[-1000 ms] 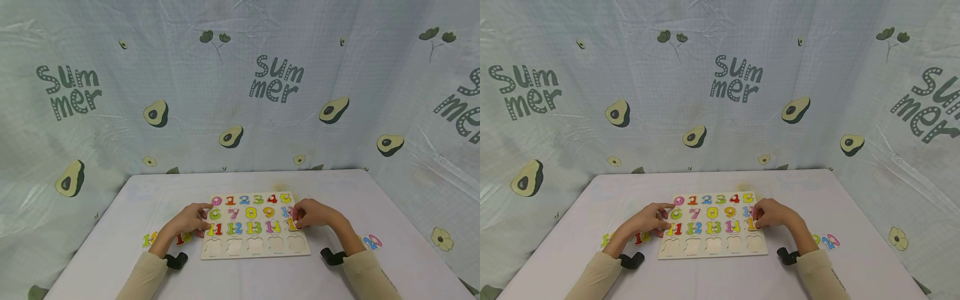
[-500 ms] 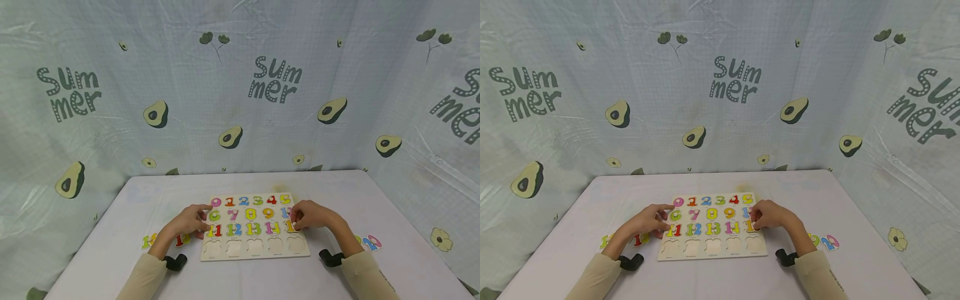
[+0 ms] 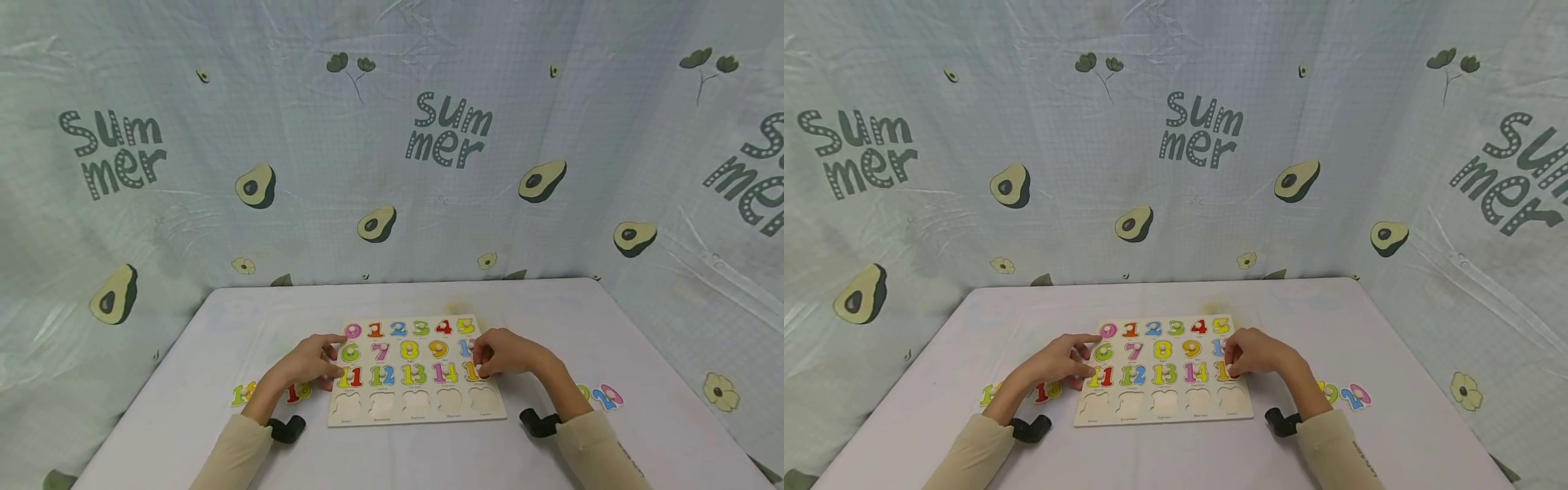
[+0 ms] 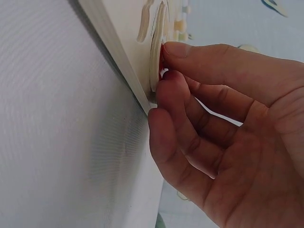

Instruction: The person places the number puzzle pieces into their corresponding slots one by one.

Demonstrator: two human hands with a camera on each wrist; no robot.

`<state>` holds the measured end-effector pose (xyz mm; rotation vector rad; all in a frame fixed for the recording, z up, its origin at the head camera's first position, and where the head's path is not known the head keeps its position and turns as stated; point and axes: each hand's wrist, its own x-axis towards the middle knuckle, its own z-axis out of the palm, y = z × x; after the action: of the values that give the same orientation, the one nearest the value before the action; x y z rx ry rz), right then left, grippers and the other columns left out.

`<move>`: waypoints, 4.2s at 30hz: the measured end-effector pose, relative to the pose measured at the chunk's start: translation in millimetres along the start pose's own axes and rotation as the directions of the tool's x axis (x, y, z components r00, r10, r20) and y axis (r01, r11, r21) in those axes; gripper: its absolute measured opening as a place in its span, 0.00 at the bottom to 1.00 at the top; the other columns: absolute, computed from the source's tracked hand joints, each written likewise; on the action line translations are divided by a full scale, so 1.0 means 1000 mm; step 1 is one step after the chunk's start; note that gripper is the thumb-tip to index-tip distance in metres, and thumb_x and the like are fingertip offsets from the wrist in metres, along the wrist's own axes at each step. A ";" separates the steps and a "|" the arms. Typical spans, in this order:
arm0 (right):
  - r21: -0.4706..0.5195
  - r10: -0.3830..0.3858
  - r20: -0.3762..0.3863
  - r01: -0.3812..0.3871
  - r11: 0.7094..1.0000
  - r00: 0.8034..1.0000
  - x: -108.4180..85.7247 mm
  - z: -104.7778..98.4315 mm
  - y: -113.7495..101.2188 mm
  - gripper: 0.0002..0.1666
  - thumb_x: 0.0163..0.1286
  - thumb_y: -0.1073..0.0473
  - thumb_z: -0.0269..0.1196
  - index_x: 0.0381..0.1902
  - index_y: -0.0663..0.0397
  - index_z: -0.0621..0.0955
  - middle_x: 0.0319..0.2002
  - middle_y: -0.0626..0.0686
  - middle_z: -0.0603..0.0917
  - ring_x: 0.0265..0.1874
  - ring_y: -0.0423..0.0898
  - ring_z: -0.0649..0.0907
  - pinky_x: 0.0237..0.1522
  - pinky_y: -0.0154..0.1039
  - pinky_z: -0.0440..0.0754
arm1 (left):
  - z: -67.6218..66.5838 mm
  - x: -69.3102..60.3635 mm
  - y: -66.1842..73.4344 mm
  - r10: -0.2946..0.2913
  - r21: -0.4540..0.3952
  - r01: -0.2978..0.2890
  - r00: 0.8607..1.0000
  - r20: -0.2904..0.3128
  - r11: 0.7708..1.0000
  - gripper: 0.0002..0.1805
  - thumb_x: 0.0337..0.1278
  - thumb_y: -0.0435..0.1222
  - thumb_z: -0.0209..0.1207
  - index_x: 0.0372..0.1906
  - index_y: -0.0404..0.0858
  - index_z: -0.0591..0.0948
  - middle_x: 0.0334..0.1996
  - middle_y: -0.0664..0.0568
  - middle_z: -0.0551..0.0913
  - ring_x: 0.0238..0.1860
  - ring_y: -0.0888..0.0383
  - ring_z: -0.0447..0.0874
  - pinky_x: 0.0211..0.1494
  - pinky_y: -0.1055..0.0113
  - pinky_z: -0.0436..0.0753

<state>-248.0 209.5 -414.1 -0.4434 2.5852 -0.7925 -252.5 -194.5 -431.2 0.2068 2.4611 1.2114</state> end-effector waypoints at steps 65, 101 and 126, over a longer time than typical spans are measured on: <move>0.055 0.009 0.049 -0.012 0.998 0.999 0.004 -0.001 0.002 0.09 0.61 0.64 0.74 0.33 0.54 0.81 0.27 0.49 0.76 0.26 0.44 0.76 0.31 0.37 0.77 | -0.086 -0.045 0.001 0.134 0.155 -0.136 0.991 0.026 0.978 0.27 0.61 0.35 0.69 0.63 0.29 0.77 0.37 0.46 0.82 0.36 0.51 0.84 0.42 0.58 0.89; 0.096 -0.041 0.076 0.034 0.995 0.996 0.003 -0.004 0.005 0.10 0.59 0.63 0.73 0.35 0.55 0.81 0.26 0.48 0.76 0.26 0.43 0.75 0.29 0.36 0.76 | -0.120 -0.065 -0.058 -0.279 0.252 0.258 0.959 0.050 0.933 0.05 0.54 0.32 0.72 0.33 0.35 0.87 0.28 0.51 0.87 0.29 0.57 0.82 0.37 0.64 0.84; 0.049 0.100 0.010 -0.100 0.994 0.995 -0.006 -0.020 0.014 0.32 0.56 0.57 0.79 0.57 0.54 0.78 0.32 0.52 0.80 0.29 0.46 0.79 0.33 0.38 0.79 | -0.083 -0.043 -0.004 0.100 0.144 -0.127 0.979 0.180 0.981 0.06 0.50 0.30 0.71 0.33 0.33 0.85 0.27 0.51 0.85 0.27 0.58 0.80 0.35 0.62 0.86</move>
<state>-254.2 232.7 -405.6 -0.2987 2.5530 -0.8163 -246.9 -270.4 -377.0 0.4815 2.4192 1.0005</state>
